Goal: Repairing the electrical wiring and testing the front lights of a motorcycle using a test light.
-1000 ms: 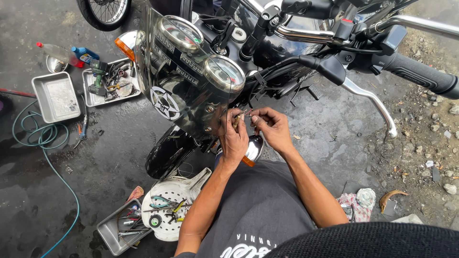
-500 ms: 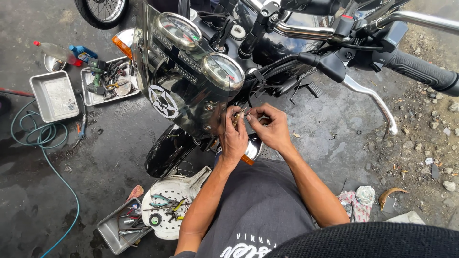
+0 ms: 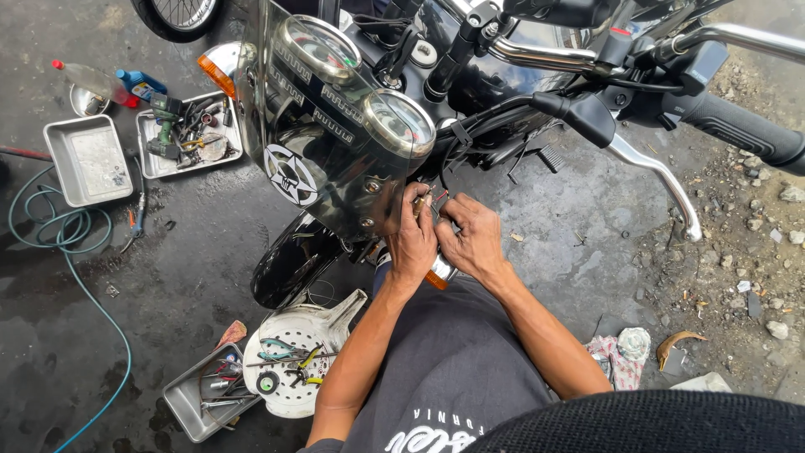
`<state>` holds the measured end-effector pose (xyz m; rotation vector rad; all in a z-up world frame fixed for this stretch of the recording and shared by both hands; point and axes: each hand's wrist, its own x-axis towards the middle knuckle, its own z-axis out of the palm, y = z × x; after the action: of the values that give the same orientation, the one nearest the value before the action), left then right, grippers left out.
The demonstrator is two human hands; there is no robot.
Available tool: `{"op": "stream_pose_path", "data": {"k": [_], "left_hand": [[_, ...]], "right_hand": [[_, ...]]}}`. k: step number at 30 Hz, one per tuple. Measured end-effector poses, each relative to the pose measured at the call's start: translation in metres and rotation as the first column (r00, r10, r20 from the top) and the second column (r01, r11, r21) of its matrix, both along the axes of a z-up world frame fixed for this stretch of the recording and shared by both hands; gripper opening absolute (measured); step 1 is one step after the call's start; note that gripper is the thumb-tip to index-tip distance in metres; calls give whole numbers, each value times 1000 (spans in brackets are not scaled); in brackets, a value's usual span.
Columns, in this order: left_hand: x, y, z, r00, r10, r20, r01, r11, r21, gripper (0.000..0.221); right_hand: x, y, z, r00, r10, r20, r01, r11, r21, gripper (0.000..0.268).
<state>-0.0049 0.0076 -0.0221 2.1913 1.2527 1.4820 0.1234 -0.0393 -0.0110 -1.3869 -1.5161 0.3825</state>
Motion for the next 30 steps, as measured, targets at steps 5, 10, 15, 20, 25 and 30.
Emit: {"op": "stream_pose_path", "data": {"k": [5, 10, 15, 20, 25, 30], "left_hand": [[-1, 0, 26, 1000, -1, 13, 2, 1000, -16, 11], [-2, 0, 57, 999, 2, 36, -1, 1000, -28, 10], [-3, 0, 56, 997, 29, 74, -26, 998, -50, 13], [1, 1, 58, 995, -7, 99, 13, 998, -59, 15], [4, 0, 75, 997, -34, 73, 36, 999, -27, 21], [3, -2, 50, 990, -67, 124, 77, 994, -79, 17]], "right_hand": [[-2, -2, 12, 999, -17, 43, 18, 999, -33, 14], [-4, -13, 7, 998, -33, 47, 37, 997, -70, 16], [22, -35, -36, 966, -152, -211, 119, 980, -159, 10], [42, 15, 19, 791, -14, -611, -195, 942, -274, 42], [44, 27, 9, 744, 153, -651, -424, 861, -282, 17], [45, 25, -8, 605, -28, -796, -228, 951, -208, 22]]}}
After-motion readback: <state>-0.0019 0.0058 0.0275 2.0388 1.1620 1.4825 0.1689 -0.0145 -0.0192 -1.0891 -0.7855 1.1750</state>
